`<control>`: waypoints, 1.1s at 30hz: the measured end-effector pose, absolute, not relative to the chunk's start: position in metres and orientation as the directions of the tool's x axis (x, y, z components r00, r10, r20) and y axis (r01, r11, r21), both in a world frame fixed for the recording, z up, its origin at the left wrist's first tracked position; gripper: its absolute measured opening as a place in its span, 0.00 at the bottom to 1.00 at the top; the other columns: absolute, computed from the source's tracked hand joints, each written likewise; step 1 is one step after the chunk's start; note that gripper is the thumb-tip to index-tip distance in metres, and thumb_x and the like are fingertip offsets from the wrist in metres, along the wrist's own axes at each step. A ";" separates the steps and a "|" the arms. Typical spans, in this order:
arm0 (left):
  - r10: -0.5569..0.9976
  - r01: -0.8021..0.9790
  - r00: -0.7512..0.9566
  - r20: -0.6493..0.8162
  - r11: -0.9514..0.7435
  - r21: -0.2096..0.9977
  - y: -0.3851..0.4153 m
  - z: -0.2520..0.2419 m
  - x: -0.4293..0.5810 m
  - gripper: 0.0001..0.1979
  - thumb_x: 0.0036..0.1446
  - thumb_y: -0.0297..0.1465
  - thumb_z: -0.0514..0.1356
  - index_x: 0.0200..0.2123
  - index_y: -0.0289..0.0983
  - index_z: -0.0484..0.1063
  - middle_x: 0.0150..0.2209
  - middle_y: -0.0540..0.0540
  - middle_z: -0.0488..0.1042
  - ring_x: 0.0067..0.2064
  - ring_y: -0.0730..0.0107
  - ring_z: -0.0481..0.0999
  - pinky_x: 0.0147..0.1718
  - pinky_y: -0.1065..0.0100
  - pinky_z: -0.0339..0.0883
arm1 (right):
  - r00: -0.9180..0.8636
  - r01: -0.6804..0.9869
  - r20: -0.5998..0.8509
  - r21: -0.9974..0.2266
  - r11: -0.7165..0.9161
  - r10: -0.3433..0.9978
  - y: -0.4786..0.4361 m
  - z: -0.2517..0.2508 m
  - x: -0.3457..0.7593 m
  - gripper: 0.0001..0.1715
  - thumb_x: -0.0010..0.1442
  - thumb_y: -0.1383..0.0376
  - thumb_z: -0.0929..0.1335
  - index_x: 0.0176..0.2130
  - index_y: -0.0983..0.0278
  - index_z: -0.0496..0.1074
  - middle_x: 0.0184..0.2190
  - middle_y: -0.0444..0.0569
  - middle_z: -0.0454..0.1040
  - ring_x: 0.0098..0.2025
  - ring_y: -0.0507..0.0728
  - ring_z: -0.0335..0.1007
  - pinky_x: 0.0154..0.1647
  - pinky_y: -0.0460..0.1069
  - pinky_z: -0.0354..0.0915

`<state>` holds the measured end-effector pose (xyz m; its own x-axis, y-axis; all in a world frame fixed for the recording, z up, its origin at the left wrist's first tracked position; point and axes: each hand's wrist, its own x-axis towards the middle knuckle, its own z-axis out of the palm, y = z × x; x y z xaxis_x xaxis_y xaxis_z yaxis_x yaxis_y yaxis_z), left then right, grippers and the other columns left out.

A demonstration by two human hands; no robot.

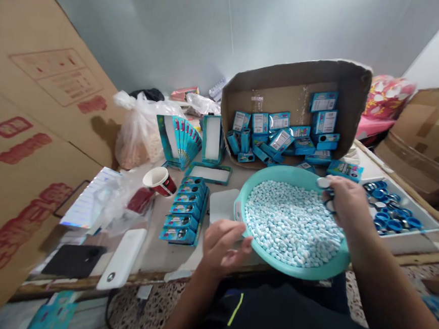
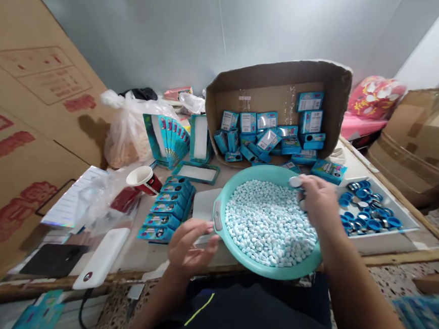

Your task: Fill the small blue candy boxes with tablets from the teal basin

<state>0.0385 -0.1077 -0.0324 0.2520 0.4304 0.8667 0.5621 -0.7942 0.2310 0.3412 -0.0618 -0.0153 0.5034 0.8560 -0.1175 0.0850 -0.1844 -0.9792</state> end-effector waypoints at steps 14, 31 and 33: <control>0.593 0.272 0.546 0.592 -0.793 0.544 -0.082 -0.018 0.070 0.16 0.69 0.30 0.61 0.58 0.39 0.76 0.50 0.43 0.83 0.48 0.64 0.85 0.48 0.68 0.81 | -0.219 -0.083 -0.248 -0.959 -0.271 0.944 -0.098 -0.024 0.266 0.21 0.56 0.49 0.71 0.26 0.61 0.67 0.20 0.41 0.61 0.18 0.49 0.53 0.16 0.45 0.50; 0.968 0.986 0.162 -0.191 -0.167 -0.014 0.100 0.020 -0.087 0.13 0.52 0.39 0.65 0.38 0.39 0.82 0.42 0.42 0.83 0.46 0.52 0.82 0.42 0.65 0.73 | -0.096 -0.144 -0.229 -0.960 -0.241 0.969 -0.097 -0.016 0.287 0.27 0.57 0.42 0.71 0.28 0.62 0.67 0.20 0.38 0.56 0.16 0.46 0.49 0.14 0.44 0.46; 0.955 0.987 0.143 -0.260 -0.157 -0.033 0.112 0.015 -0.088 0.14 0.50 0.40 0.66 0.39 0.39 0.82 0.42 0.42 0.83 0.44 0.54 0.82 0.41 0.66 0.73 | -0.082 -0.096 -0.180 -0.978 -0.187 0.980 -0.097 -0.015 0.288 0.26 0.59 0.43 0.70 0.28 0.62 0.67 0.20 0.39 0.59 0.16 0.47 0.52 0.15 0.45 0.49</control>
<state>-0.0878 0.1122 0.0152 0.1435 0.9549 -0.2598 0.9870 -0.1574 -0.0334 0.2881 -0.0972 -0.0151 -0.0821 0.9803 -0.1797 -0.0961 -0.1873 -0.9776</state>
